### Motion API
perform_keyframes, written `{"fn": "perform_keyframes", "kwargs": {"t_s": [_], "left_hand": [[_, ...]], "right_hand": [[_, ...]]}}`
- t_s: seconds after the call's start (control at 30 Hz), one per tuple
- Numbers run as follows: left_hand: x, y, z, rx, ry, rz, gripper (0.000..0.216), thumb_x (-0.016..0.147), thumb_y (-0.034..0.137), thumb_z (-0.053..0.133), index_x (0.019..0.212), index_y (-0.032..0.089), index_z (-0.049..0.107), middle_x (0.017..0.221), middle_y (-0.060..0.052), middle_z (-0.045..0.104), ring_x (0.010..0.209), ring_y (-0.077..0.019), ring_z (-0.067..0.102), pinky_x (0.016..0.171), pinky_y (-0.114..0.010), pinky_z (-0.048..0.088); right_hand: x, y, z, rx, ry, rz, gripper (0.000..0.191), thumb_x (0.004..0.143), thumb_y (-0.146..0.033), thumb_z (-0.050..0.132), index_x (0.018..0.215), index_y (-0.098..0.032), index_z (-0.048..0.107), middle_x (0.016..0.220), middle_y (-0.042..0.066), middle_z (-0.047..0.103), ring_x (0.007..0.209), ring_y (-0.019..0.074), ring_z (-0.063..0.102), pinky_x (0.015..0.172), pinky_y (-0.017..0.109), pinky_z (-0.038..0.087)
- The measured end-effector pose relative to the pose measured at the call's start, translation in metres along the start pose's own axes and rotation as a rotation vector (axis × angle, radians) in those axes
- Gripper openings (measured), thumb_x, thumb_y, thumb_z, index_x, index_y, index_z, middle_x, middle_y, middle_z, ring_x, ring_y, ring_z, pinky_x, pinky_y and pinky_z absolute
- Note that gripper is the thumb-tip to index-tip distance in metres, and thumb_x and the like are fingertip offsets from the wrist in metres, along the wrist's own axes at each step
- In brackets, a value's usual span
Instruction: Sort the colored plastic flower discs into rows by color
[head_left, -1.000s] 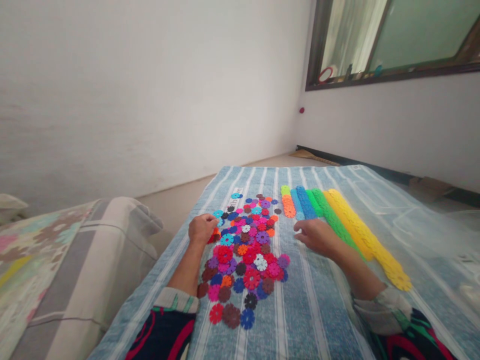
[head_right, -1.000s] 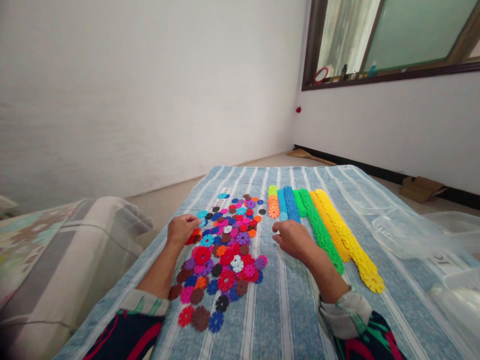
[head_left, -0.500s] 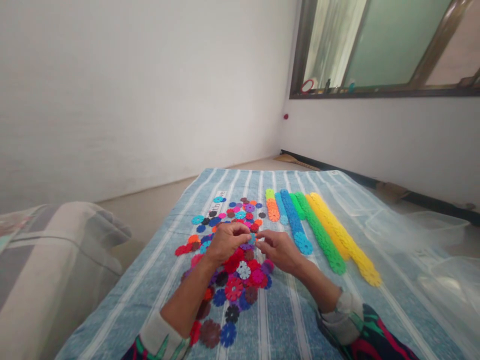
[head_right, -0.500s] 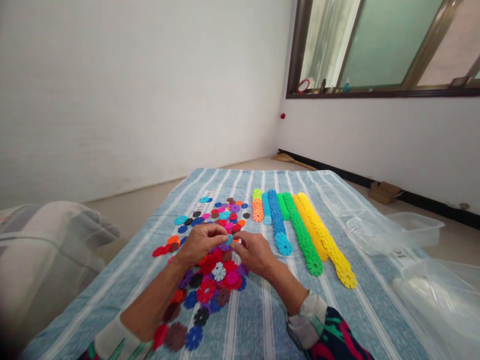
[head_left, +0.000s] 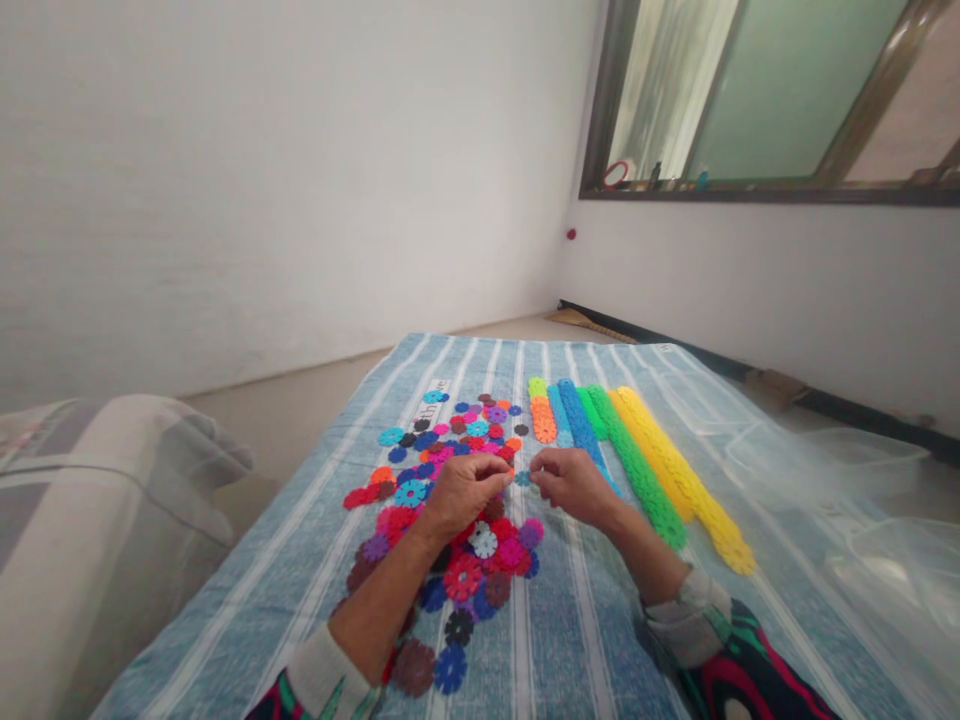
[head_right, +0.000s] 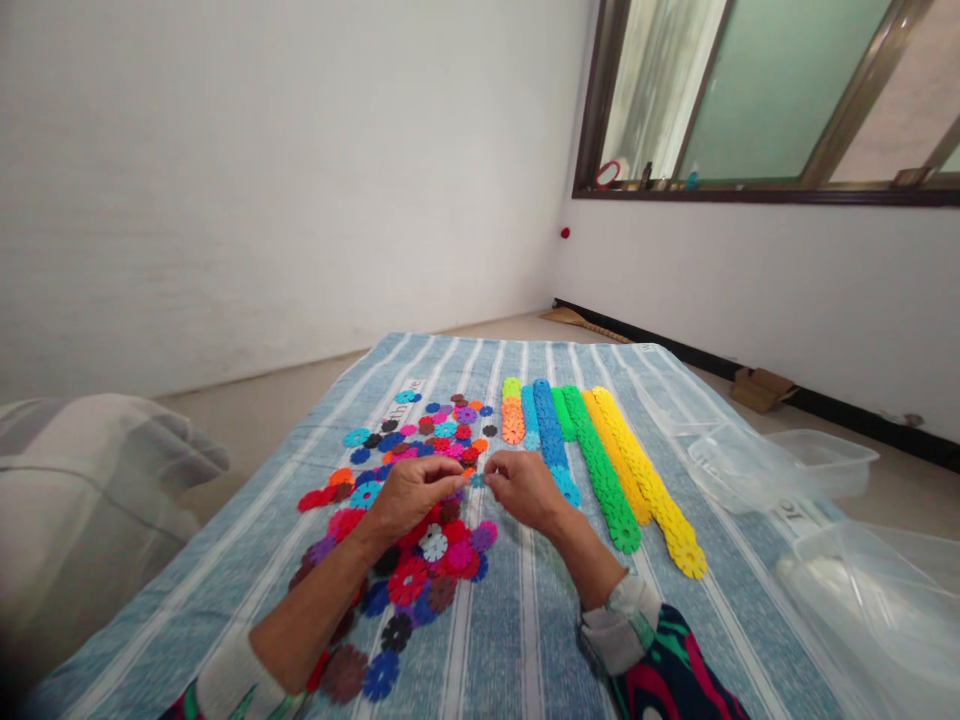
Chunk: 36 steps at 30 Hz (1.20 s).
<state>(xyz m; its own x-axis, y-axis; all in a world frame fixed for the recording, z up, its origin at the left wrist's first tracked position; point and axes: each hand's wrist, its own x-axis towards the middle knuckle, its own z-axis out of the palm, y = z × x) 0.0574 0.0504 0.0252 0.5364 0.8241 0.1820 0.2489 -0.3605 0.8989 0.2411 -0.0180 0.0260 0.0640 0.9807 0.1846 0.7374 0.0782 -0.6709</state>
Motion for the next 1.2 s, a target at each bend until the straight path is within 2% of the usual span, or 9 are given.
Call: {"fn": "perform_keyframes", "kwargs": {"t_s": [0.13, 0.23, 0.33, 0.57, 0.8, 0.93, 1.2], "left_hand": [[0.005, -0.006, -0.014, 0.136, 0.130, 0.068, 0.020, 0.073, 0.034, 0.060, 0.069, 0.018, 0.071, 0.066, 0.001, 0.068, 0.064, -0.0142, 0.060, 0.064, -0.024, 0.046], [0.010, -0.015, -0.026, 0.184, 0.200, 0.063, 0.022, 0.074, 0.035, 0.057, 0.066, 0.019, 0.069, 0.059, 0.002, 0.064, 0.060, -0.0137, 0.058, 0.060, -0.023, 0.046], [0.013, -0.026, -0.037, 0.230, 0.249, 0.052, 0.022, 0.074, 0.036, 0.056, 0.066, 0.019, 0.068, 0.057, 0.003, 0.063, 0.059, -0.0138, 0.057, 0.059, -0.023, 0.045], [0.019, -0.042, -0.059, 0.256, 0.401, -0.027, 0.024, 0.067, 0.040, 0.057, 0.067, 0.018, 0.069, 0.057, 0.004, 0.062, 0.056, -0.0138, 0.055, 0.056, -0.023, 0.042], [0.020, -0.052, -0.075, 0.359, 0.456, -0.090, 0.025, 0.068, 0.039, 0.054, 0.067, 0.018, 0.068, 0.058, 0.002, 0.063, 0.058, -0.0147, 0.057, 0.057, -0.023, 0.042], [0.020, -0.060, -0.086, 0.447, 0.493, -0.169, 0.024, 0.069, 0.034, 0.053, 0.074, 0.019, 0.070, 0.063, 0.000, 0.068, 0.063, -0.0169, 0.062, 0.060, -0.024, 0.044], [0.014, -0.061, -0.100, 0.615, 0.491, -0.324, 0.023, 0.070, 0.024, 0.056, 0.081, 0.018, 0.074, 0.079, -0.003, 0.075, 0.076, -0.0192, 0.067, 0.068, -0.025, 0.047]], "right_hand": [[0.017, 0.021, -0.030, -0.315, 0.080, 0.125, 0.019, 0.085, -0.019, 0.054, 0.086, -0.019, 0.073, 0.078, 0.003, 0.072, 0.076, 0.0173, 0.064, 0.067, 0.025, 0.041], [0.030, 0.033, -0.044, -0.541, 0.025, 0.223, 0.024, 0.087, -0.021, 0.052, 0.096, -0.022, 0.074, 0.097, 0.008, 0.073, 0.092, 0.0224, 0.065, 0.072, 0.028, 0.042], [0.039, 0.037, -0.047, -0.659, -0.062, 0.257, 0.030, 0.090, -0.023, 0.047, 0.103, -0.024, 0.074, 0.105, 0.009, 0.072, 0.097, 0.0251, 0.064, 0.072, 0.030, 0.043], [0.046, 0.039, -0.042, -0.711, -0.110, 0.285, 0.032, 0.089, -0.021, 0.045, 0.103, -0.022, 0.074, 0.105, 0.012, 0.072, 0.098, 0.0258, 0.064, 0.076, 0.030, 0.045], [0.033, 0.039, -0.045, -0.637, 0.059, 0.322, 0.031, 0.092, -0.026, 0.045, 0.105, -0.025, 0.073, 0.102, 0.009, 0.072, 0.097, 0.0244, 0.066, 0.074, 0.029, 0.044], [0.018, 0.026, -0.031, -0.552, 0.093, 0.255, 0.028, 0.092, -0.026, 0.048, 0.101, -0.022, 0.074, 0.097, 0.010, 0.074, 0.090, 0.0237, 0.067, 0.068, 0.028, 0.041], [-0.006, -0.013, 0.023, -0.462, -0.096, 0.000, 0.025, 0.093, -0.028, 0.049, 0.094, -0.023, 0.073, 0.089, 0.006, 0.076, 0.084, 0.0194, 0.069, 0.064, 0.025, 0.034]]}}
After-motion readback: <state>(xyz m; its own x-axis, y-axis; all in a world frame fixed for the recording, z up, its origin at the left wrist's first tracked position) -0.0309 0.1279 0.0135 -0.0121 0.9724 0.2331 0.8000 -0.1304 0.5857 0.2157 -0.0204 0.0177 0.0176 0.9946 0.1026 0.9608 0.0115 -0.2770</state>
